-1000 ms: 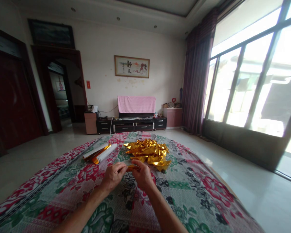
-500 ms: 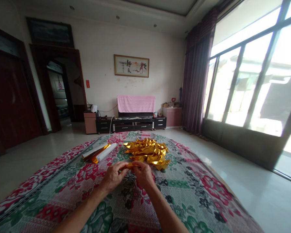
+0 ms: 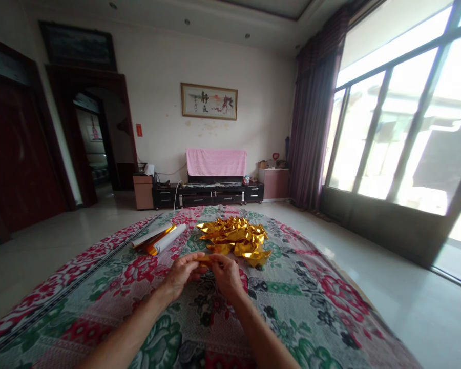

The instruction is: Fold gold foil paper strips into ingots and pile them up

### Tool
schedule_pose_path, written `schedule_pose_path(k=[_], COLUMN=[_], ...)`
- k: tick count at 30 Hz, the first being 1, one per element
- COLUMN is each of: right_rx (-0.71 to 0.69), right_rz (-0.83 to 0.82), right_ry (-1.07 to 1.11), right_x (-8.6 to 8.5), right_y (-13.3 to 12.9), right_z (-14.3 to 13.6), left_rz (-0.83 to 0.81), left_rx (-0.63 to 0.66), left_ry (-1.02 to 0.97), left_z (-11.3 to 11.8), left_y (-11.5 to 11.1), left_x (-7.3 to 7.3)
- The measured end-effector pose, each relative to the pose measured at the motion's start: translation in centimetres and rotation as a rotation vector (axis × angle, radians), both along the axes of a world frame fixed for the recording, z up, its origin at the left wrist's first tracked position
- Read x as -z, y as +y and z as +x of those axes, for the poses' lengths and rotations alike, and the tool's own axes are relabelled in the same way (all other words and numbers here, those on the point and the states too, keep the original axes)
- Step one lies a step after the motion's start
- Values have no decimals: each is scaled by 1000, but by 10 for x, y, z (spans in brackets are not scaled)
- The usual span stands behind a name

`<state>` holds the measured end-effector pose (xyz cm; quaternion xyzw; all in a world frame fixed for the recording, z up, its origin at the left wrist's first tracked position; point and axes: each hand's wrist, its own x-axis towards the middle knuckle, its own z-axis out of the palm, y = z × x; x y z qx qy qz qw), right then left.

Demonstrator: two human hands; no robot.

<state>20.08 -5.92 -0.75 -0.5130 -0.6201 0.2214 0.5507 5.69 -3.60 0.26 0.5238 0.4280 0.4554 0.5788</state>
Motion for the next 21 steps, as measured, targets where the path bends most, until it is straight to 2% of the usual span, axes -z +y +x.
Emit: schedule_pose_path(k=[2,5,10,13,17,21], right_rx=[59,50,77,110,125,108], right_rz=[8,17,18,8,-16,-9], right_ry=[-66,-144,-324,-483,-624,-694], right_x=[1,1,0,0,0,1], right_y=[0,4,17,20,18,19], right_z=[0,1,-10,-21,-27,-26], left_rz=[51,139,483,573,675,788], left_rx=[-12,-34,-193,-237,-252,-182], left_ry=[37,141,563,743,892,1005], left_z=[0,-5,-22,-31,-37,-38], left_y=[2,7,15,20,26,28], left_x=[2,4,7,12,21,21])
